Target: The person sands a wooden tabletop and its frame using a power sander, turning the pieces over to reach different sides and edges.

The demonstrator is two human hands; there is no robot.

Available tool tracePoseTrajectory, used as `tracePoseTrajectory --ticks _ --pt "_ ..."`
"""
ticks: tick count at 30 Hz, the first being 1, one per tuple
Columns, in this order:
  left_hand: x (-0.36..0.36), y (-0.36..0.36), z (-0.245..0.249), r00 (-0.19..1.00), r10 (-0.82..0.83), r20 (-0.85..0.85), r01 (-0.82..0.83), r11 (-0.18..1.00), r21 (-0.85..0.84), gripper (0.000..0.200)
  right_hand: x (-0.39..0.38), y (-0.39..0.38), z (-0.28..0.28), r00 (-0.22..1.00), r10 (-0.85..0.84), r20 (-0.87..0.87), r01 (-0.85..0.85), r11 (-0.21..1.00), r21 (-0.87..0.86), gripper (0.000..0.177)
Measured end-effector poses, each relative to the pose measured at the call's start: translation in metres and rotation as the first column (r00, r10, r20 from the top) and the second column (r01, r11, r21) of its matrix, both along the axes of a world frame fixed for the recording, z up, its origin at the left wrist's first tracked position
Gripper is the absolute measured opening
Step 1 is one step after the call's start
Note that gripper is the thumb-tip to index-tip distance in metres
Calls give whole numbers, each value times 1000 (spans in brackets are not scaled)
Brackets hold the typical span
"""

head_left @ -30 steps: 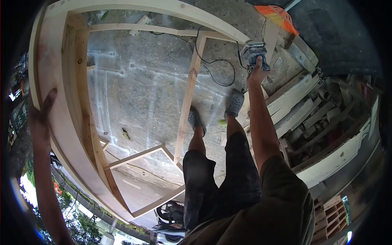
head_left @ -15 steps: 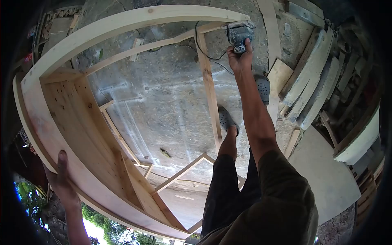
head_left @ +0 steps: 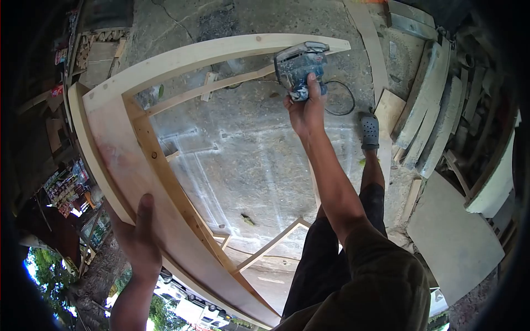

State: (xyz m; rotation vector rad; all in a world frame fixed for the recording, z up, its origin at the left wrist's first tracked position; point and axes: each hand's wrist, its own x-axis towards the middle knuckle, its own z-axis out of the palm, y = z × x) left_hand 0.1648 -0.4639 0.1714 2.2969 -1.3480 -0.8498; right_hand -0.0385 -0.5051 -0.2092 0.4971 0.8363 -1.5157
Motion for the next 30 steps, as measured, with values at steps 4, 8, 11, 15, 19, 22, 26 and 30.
tracePoseTrajectory --ticks 4,8,11,15,19,22,26,30 --pt "-3 2 -1 996 -89 23 89 996 -9 76 48 -2 88 996 -84 -43 85 996 29 48" --pt "-14 1 1 992 -115 58 115 993 -6 74 96 -4 153 987 -130 -89 136 989 64 75" --pt "-13 1 -2 996 -90 5 90 996 -26 73 121 -3 203 988 -28 -150 45 994 105 93" --pt "-12 -2 3 989 -130 73 129 992 16 74 160 -3 243 950 10 -312 23 994 102 95" --pt "-10 1 2 993 -104 56 104 995 7 76 183 -5 210 905 -92 -415 118 992 36 95" --pt "-3 2 1 987 -124 105 124 992 9 78 168 -9 166 755 -112 -646 172 985 31 94" --pt "-4 1 1 992 -117 47 117 993 3 77 163 -5 172 479 -170 -861 156 982 -107 97" --pt "-6 3 0 989 -143 35 144 989 -34 74 187 3 182 23 -210 -978 32 977 -209 100"
